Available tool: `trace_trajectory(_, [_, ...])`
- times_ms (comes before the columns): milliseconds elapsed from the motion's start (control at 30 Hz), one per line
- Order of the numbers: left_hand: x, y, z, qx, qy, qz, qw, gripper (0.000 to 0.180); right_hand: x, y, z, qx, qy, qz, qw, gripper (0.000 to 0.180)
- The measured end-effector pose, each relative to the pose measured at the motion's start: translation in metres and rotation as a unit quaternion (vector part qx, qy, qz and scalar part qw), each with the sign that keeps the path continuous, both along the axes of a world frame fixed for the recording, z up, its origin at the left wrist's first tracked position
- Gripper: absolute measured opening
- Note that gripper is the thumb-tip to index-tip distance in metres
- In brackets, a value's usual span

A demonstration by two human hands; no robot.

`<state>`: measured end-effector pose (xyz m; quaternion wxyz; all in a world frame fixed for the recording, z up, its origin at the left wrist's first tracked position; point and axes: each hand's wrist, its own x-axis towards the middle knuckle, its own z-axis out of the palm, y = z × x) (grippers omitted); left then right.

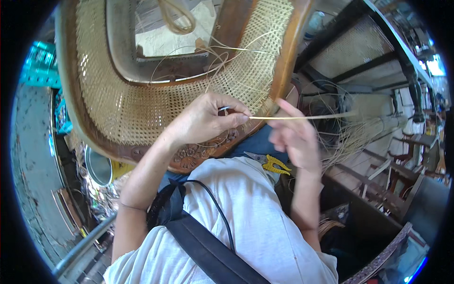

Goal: The person weaves cane webbing onto a wooden chair frame, threading cane strips through the mesh and trimming and tucking the ends using a blade tool.

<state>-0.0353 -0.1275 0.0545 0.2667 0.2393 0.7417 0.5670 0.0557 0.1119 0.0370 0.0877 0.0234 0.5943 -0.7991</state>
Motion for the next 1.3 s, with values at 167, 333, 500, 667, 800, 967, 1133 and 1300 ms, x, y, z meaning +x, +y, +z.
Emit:
trace_trajectory(167, [-0.012, -0.038, 0.034, -0.020, 0.011, 0.090, 0.996, 0.016, -0.051, -0.050, 0.020, 0.079, 0.139, -0.172, 0.972, 0.030])
trace_trajectory(333, [-0.011, -0.082, 0.064, -0.064, 0.026, 0.174, 0.982, 0.018, -0.065, -0.037, 0.043, 0.037, 0.157, -0.120, 0.980, 0.031])
trace_trajectory(500, [-0.017, -0.113, 0.065, -0.121, 0.087, 0.227, 0.962, 0.020, -0.073, -0.032, 0.052, 0.025, 0.156, -0.130, 0.979, 0.031])
trace_trajectory(667, [-0.022, -0.128, 0.065, -0.156, 0.067, 0.242, 0.955, 0.021, -0.078, -0.016, 0.054, 0.026, 0.146, -0.149, 0.978, 0.029])
trace_trajectory(800, [-0.023, -0.127, 0.074, -0.165, 0.080, 0.249, 0.951, 0.022, -0.080, -0.005, 0.052, 0.026, 0.154, -0.152, 0.976, 0.030])
trace_trajectory(967, [-0.025, -0.143, 0.076, -0.165, 0.108, 0.254, 0.947, 0.023, -0.083, 0.019, 0.052, 0.017, 0.148, -0.171, 0.974, 0.031])
trace_trajectory(1133, [-0.027, -0.152, 0.077, -0.204, 0.107, 0.280, 0.932, 0.024, -0.082, 0.036, 0.058, 0.026, 0.160, -0.187, 0.969, 0.032])
trace_trajectory(1300, [-0.028, -0.156, 0.072, -0.198, 0.117, 0.286, 0.930, 0.026, -0.080, 0.056, 0.062, 0.034, 0.164, -0.200, 0.965, 0.033])
